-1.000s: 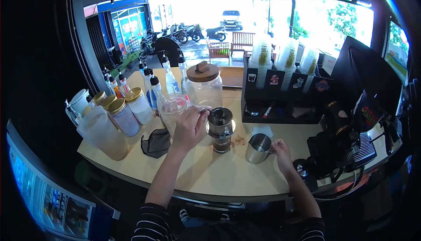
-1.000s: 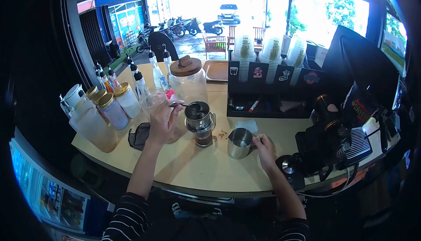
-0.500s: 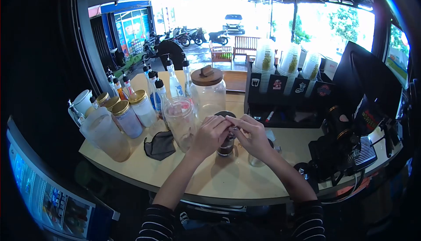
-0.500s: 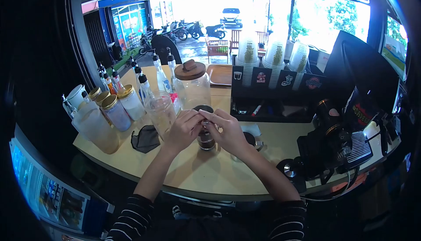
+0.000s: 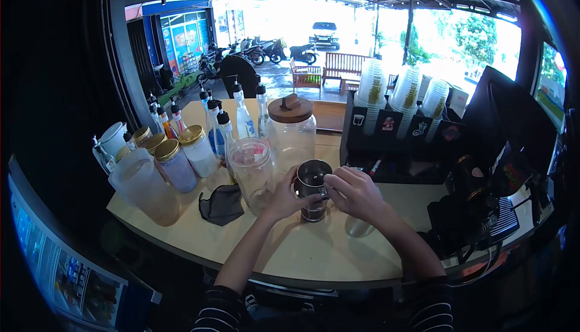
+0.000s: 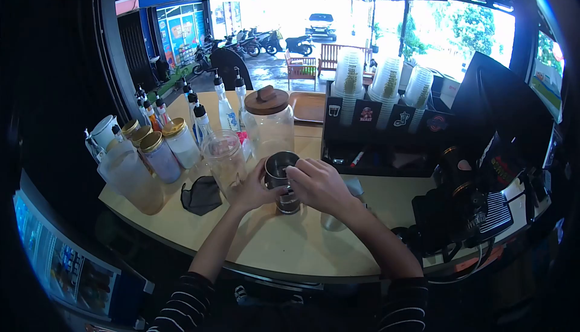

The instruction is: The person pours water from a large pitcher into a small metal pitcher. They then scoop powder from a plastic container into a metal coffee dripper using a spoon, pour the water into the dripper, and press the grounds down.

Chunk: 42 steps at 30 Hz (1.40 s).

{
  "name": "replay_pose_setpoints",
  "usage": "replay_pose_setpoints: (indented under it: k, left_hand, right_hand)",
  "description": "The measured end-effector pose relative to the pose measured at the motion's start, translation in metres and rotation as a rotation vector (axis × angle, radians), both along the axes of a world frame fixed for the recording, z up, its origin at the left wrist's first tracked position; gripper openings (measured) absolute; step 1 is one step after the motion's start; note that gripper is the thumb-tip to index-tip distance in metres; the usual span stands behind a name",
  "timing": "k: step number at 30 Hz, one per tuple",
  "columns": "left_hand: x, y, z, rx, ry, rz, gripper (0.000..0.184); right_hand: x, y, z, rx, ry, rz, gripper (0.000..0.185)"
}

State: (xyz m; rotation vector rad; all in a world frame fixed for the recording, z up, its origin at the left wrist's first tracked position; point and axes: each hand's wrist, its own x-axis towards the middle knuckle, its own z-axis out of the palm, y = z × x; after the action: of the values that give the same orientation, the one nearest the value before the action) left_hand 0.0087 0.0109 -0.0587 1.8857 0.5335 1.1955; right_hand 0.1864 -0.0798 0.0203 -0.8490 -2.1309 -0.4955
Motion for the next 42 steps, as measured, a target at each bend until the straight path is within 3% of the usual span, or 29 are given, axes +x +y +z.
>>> replay_pose_setpoints:
  k: [5,7,16,27,37,40,42]
  left_hand:
    - [0.003,0.008,-0.010,-0.033,0.050,0.027,0.079]
    - [0.006,0.013,-0.021,-0.031,-0.065,0.008,0.077]
    - [0.004,0.007,-0.014,0.007,-0.062,0.022,0.073]
    - [0.006,0.010,-0.021,0.018,-0.097,0.025,0.073]
    - [0.006,0.011,-0.023,-0.017,-0.115,0.002,0.074]
    - [0.006,0.012,-0.023,0.008,-0.107,0.005,0.073]
    - [0.006,0.010,-0.020,0.019,-0.110,0.015,0.072]
  right_hand:
    - [0.006,-0.001,0.003,-0.088,0.066,0.017,0.026]
    - [0.010,0.000,0.004,-0.102,0.078,0.005,0.028]
    - [0.019,0.006,-0.005,-0.122,0.069,0.050,0.029]
    - [0.013,-0.001,-0.001,-0.036,-0.200,-0.017,0.028]
    - [0.009,0.005,0.007,-0.101,-0.054,0.048,0.033]
    - [0.009,0.005,0.013,-0.114,-0.148,0.071,0.032]
    - [0.012,0.006,0.018,-0.067,-0.279,-0.053,0.033]
